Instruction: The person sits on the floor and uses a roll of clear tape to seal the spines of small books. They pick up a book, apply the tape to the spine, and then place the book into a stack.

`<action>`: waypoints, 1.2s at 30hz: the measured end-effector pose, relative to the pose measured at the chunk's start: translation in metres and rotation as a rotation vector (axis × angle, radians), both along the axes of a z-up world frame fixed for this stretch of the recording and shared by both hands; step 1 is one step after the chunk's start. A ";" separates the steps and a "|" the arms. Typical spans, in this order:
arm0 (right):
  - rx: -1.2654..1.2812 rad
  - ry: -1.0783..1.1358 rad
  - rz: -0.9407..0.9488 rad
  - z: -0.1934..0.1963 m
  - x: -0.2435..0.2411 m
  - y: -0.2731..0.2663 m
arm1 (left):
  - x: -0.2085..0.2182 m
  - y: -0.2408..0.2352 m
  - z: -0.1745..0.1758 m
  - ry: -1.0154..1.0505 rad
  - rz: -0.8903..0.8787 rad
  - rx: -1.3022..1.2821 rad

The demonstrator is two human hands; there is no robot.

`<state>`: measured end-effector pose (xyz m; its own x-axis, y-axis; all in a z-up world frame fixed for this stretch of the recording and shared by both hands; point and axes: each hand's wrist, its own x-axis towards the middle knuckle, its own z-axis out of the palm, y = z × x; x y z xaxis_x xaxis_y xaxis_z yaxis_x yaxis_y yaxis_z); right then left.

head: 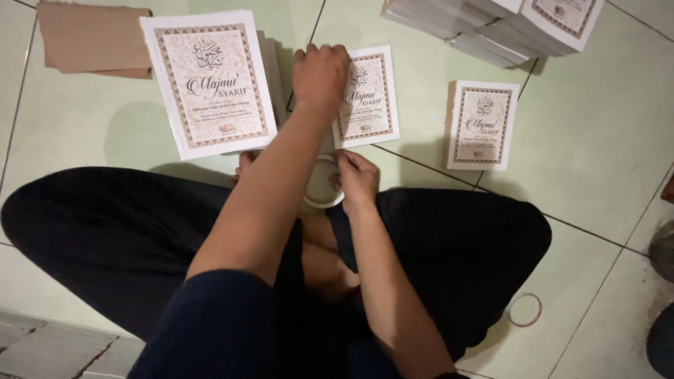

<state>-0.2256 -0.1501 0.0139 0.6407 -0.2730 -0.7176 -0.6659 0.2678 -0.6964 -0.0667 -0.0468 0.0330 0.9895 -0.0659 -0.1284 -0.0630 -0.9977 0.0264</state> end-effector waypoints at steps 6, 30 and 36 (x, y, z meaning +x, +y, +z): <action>-0.033 -0.003 0.004 -0.026 -0.001 -0.003 | -0.028 -0.009 0.026 0.389 -0.046 -0.058; 0.483 0.311 -0.074 -0.154 -0.007 0.022 | -0.048 -0.001 0.068 0.498 0.015 -0.131; 0.386 0.223 -0.060 0.051 -0.022 0.006 | -0.058 0.003 0.063 0.497 0.051 -0.283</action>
<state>-0.2474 -0.1436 0.0647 0.4500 0.0100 -0.8930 -0.7638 0.5225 -0.3790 -0.1251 -0.0439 0.0963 0.8176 -0.1188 -0.5634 0.0736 -0.9489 0.3069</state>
